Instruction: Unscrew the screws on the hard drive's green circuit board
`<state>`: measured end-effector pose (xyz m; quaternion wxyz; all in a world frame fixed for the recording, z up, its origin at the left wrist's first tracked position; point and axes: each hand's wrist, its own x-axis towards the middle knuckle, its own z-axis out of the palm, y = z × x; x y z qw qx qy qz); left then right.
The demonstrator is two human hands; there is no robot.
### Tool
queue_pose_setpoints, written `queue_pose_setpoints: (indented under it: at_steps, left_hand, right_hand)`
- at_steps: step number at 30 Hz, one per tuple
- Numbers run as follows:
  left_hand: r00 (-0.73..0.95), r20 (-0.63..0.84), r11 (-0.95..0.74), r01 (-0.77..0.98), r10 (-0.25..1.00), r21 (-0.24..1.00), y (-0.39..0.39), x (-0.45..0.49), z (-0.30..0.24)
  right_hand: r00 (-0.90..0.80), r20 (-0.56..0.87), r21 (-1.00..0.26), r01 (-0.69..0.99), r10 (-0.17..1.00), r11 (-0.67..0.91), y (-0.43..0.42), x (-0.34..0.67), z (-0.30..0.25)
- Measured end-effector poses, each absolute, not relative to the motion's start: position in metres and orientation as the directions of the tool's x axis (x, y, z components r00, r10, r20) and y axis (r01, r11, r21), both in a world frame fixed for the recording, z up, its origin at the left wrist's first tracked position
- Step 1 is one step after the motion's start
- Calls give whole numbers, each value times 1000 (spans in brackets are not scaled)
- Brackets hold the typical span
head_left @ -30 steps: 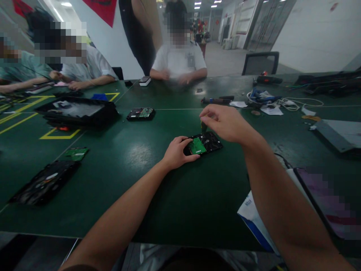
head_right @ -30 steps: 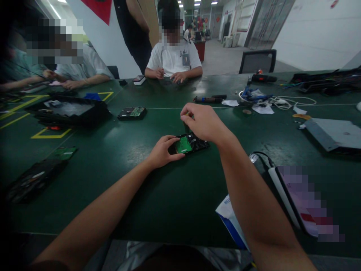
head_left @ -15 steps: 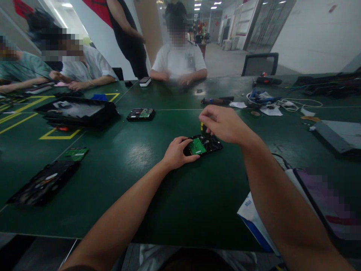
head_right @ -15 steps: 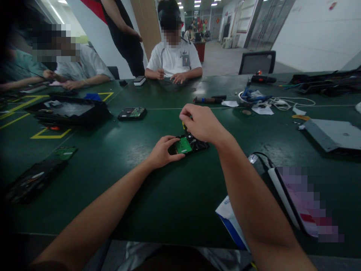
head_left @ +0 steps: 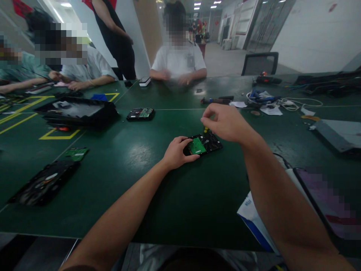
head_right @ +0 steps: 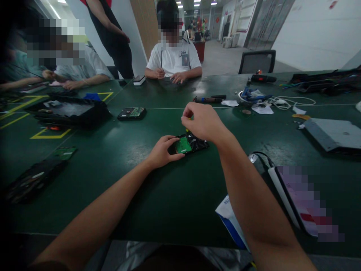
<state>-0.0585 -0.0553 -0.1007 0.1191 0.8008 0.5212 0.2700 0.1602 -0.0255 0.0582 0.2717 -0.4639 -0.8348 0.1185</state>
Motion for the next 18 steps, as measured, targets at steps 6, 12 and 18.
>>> queue_pose_setpoints:
  at_steps: [6,12,18]
  left_hand:
    - [313,303,-427,767,900,479,-56,-58,-99]
    - [310,302,-425,766,902,482,-56,-58,-99]
    - [309,293,-419,766,905,487,-57,-58,-97]
  right_hand:
    - [-465,282,-581,613,839,535,-24,159,55]
    - [-445,320,-441,711,836,547,-23,163,58]
    - [-399,338,-364,780,852,509,-21,163,55]
